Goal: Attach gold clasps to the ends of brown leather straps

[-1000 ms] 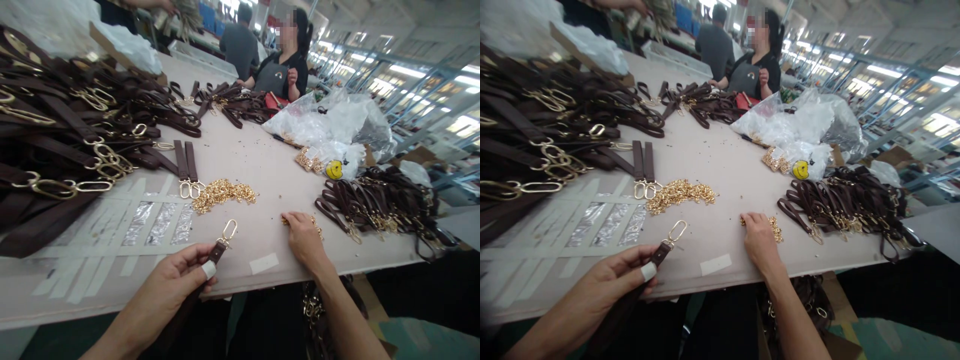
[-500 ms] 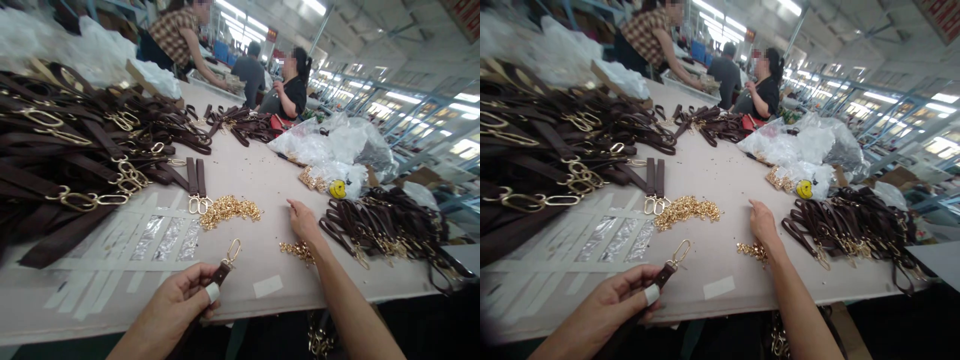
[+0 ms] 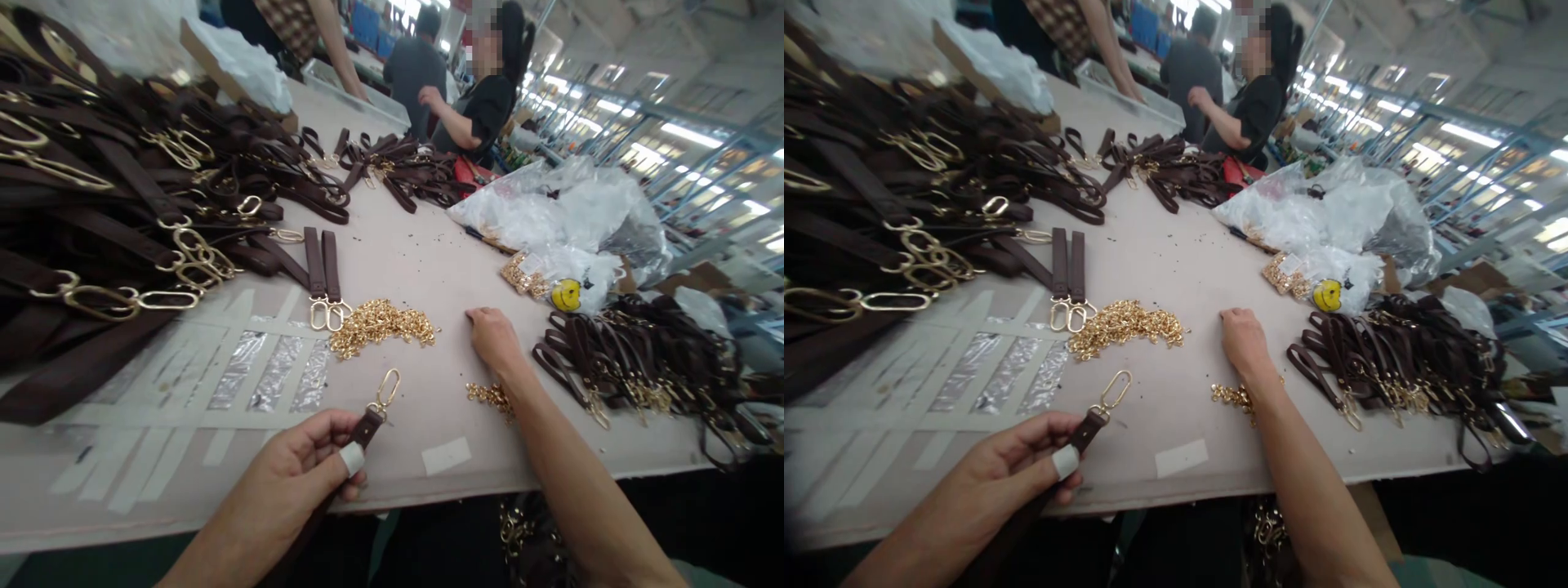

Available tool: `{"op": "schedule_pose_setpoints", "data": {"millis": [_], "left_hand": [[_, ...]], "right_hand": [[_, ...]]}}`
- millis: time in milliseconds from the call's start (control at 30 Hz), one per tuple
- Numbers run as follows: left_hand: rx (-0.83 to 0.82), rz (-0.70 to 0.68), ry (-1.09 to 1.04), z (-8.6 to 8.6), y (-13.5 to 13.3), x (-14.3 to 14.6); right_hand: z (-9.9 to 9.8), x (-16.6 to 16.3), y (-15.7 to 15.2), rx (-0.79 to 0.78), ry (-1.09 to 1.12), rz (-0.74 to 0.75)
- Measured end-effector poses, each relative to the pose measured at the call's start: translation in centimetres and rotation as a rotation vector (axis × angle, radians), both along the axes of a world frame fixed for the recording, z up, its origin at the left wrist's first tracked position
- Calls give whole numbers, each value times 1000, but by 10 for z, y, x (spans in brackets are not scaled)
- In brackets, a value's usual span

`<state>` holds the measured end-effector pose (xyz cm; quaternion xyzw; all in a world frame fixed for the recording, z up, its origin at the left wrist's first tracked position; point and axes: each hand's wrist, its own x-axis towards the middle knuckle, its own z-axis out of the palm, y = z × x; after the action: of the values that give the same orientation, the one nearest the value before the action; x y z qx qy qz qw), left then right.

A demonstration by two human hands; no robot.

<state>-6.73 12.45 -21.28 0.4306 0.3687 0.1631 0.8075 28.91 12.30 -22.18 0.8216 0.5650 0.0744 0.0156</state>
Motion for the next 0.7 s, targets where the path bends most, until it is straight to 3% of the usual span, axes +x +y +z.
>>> {"op": "schedule_pose_setpoints", "data": {"millis": [267, 700], "left_hand": [[99, -7, -7, 12, -9, -2], [170, -14, -26, 17, -19, -7]], "right_hand": [[13, -39, -36, 10, 79, 33], [11, -33, -47, 150, 329, -129]]}}
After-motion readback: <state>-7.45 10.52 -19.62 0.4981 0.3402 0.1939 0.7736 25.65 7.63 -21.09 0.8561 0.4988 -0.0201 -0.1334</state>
